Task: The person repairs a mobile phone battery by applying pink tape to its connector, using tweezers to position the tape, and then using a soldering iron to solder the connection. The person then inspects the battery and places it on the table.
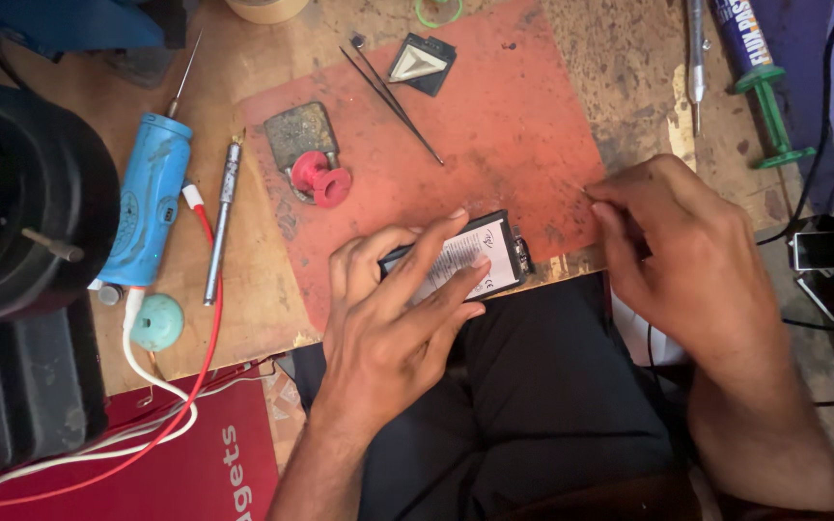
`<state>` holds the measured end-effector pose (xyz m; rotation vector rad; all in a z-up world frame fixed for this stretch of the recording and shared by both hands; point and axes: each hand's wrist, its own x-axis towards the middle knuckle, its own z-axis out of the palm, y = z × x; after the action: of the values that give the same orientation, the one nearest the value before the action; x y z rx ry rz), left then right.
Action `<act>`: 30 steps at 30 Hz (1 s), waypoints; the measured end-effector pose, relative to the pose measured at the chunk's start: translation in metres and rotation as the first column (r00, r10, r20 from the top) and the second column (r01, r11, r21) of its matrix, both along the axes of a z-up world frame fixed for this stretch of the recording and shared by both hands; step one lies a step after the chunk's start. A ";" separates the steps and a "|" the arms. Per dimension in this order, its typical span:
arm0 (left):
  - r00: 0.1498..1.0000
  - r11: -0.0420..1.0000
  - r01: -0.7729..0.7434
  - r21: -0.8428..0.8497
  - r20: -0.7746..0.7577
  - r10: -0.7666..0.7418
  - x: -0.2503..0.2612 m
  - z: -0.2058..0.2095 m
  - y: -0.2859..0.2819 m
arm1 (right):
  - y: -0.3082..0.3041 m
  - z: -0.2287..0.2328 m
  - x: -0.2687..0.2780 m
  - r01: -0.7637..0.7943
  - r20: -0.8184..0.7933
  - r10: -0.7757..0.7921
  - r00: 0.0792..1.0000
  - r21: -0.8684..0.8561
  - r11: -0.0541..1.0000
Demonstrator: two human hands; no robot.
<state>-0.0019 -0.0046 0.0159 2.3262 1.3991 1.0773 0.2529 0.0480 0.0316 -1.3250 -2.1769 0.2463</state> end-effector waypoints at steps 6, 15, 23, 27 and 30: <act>0.999 1.000 -0.001 0.013 -0.033 0.002 -0.001 -0.002 0.001 | 0.008 -0.015 0.007 -0.314 -0.227 0.320 0.920 0.063 0.947; 0.993 1.000 -0.009 -0.004 -0.114 0.009 0.002 -0.001 0.002 | 0.010 -0.022 0.004 -0.370 -0.037 0.372 0.927 0.058 0.927; 0.994 1.000 -0.009 -0.007 -0.109 0.008 0.001 -0.001 0.003 | 0.009 -0.022 0.002 -0.366 -0.002 0.367 0.930 0.079 0.927; 0.995 1.000 -0.006 -0.011 -0.104 0.005 0.001 -0.001 0.002 | 0.010 -0.026 0.002 -0.361 0.026 0.360 0.932 0.087 0.928; 0.995 1.000 -0.007 -0.011 -0.099 0.006 0.001 -0.001 0.003 | 0.009 -0.026 0.002 -0.368 0.024 0.367 0.930 0.097 0.925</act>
<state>-0.0008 -0.0021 0.0148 2.3989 1.4436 0.9656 0.2554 0.0572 0.0056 -0.8545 -2.3984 0.2732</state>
